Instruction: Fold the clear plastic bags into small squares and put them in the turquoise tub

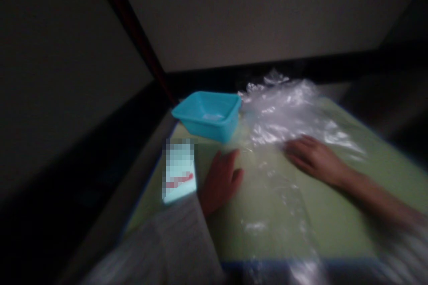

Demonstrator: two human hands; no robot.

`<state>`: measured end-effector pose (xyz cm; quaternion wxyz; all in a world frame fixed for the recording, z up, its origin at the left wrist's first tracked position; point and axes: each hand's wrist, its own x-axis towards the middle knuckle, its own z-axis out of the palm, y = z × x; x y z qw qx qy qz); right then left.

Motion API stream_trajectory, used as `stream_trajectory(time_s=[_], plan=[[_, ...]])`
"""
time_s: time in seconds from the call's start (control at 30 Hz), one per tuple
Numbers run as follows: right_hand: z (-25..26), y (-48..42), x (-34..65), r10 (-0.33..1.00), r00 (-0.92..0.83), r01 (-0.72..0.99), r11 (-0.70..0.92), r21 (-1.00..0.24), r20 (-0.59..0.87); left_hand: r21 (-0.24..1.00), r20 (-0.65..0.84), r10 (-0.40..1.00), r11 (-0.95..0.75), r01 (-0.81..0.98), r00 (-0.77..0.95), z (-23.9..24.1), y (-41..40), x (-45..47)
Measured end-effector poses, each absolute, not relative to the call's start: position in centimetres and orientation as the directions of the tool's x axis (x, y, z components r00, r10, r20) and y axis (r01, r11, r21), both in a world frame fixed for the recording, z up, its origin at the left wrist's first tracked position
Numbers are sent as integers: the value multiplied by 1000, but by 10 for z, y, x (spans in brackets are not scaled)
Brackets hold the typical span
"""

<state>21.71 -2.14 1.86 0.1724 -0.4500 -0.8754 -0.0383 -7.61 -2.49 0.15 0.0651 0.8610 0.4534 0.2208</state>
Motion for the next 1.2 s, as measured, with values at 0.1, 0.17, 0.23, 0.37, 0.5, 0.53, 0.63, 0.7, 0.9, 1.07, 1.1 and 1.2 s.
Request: stream_trajectory(time_s=[0.1, 0.17, 0.23, 0.37, 0.5, 0.53, 0.63, 0.7, 0.9, 1.07, 1.1, 1.2], plan=[[14, -21, 216, 792, -478, 816, 560, -140, 381, 320, 321, 802, -592, 740, 503, 0, -24, -77], [12, -21, 215, 792, -446, 815, 552, -175, 417, 321, 323, 801, -593, 738, 504, -1, -23, -77], [10, -21, 213, 771, -433, 803, 566, -190, 466, 321, 322, 804, -590, 741, 500, -1, -24, -77], [13, -26, 208, 686, -459, 750, 640, -168, 565, 324, 326, 801, -594, 737, 502, 0, -25, -77], [19, -32, 207, 546, -505, 678, 730, -83, 668, 330, 336, 797, -599, 730, 502, 0, -25, -77], [20, -32, 207, 530, -503, 676, 734, -71, 683, 330, 337, 796, -600, 729, 503, 0, -25, -77], [20, -30, 211, 573, -475, 721, 689, -78, 668, 327, 335, 799, -596, 733, 500, -1, -24, -77], [19, -27, 214, 639, -456, 766, 636, -92, 619, 329, 332, 804, -590, 738, 494, -1, -24, -77], [16, -25, 214, 777, -427, 827, 542, -147, 462, 319, 373, 810, -570, 757, 452, 1, -23, -78], [14, -29, 212, 788, -437, 817, 550, -176, 434, 357, 357, 817, -567, 742, 453, 2, -23, -77], [13, -29, 212, 784, -446, 810, 558, -177, 432, 372, 354, 819, -567, 735, 452, 3, -23, -77], [11, -30, 210, 763, -479, 791, 589, -163, 434, 399, 352, 817, -572, 717, 456, 5, -23, -76]])
